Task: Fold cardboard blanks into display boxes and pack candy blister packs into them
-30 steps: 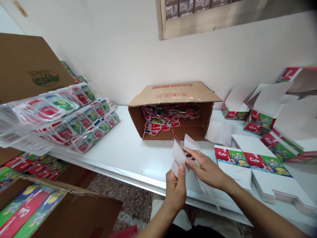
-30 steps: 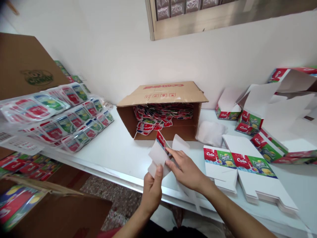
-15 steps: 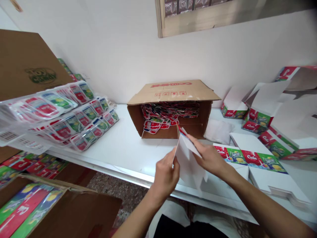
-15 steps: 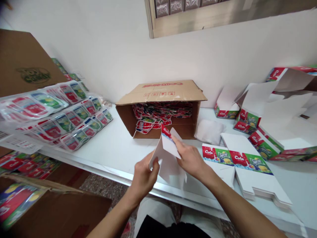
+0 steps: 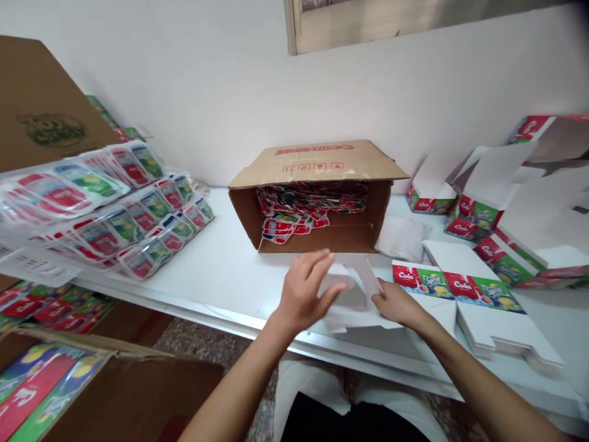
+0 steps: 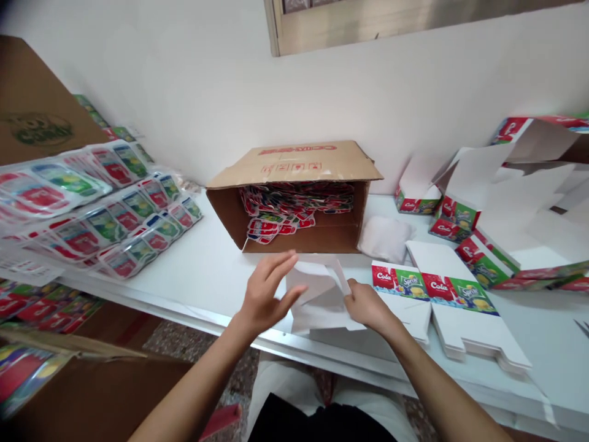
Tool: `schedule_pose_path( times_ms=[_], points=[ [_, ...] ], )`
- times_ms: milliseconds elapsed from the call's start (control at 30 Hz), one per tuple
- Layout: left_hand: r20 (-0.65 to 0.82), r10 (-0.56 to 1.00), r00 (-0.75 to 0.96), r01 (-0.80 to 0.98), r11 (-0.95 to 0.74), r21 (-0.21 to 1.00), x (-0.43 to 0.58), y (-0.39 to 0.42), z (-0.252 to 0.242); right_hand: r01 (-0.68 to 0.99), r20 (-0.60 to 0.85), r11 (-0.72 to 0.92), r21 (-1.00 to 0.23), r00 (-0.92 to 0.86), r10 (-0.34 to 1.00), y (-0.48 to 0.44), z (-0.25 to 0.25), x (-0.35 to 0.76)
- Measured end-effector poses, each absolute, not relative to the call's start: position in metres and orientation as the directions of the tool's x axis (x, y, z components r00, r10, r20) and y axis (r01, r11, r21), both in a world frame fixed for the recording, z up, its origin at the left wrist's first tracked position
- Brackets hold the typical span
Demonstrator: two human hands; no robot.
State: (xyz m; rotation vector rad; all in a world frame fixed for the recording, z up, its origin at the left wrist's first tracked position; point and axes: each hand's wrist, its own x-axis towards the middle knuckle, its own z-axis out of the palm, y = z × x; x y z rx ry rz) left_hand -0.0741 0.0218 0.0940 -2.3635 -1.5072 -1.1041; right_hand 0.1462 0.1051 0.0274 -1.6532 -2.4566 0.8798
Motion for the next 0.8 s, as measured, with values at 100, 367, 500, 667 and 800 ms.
schedule_pose_path(
  times_ms=[100, 367, 500, 667, 800],
  points=[
    [0.680, 0.601, 0.419, 0.621, -0.736, 0.268, -0.062, -0.005, 0.077, 0.833, -0.291, 0.223, -0.507, -0.409, 0.865, 0.113, 0.033, 0.147],
    [0.299, 0.924, 0.240, 0.970, -0.237, -0.048, -0.045, 0.032, 0.048, 0.693, -0.568, -0.074, -0.717, -0.520, 0.638, 0.114, 0.038, 0.153],
    [0.324, 0.912, 0.251, 0.968, -0.232, -0.095, -0.039, 0.054, 0.048, 0.686, -0.558, -0.130, -0.716, -0.451, 0.697, 0.110, 0.034, 0.162],
    [0.458, 0.772, 0.441, 0.895, -0.416, -0.161, -0.035, 0.051, 0.024, 0.733, -0.582, -0.154, -0.662, -0.373, 0.723, 0.104, 0.029, 0.165],
    [0.385, 0.776, 0.499, 0.855, -0.514, -0.072, -0.036, 0.039, 0.006, 0.669, -0.533, -0.109, -0.735, -0.471, 0.703, 0.105, 0.036, 0.176]
  ],
)
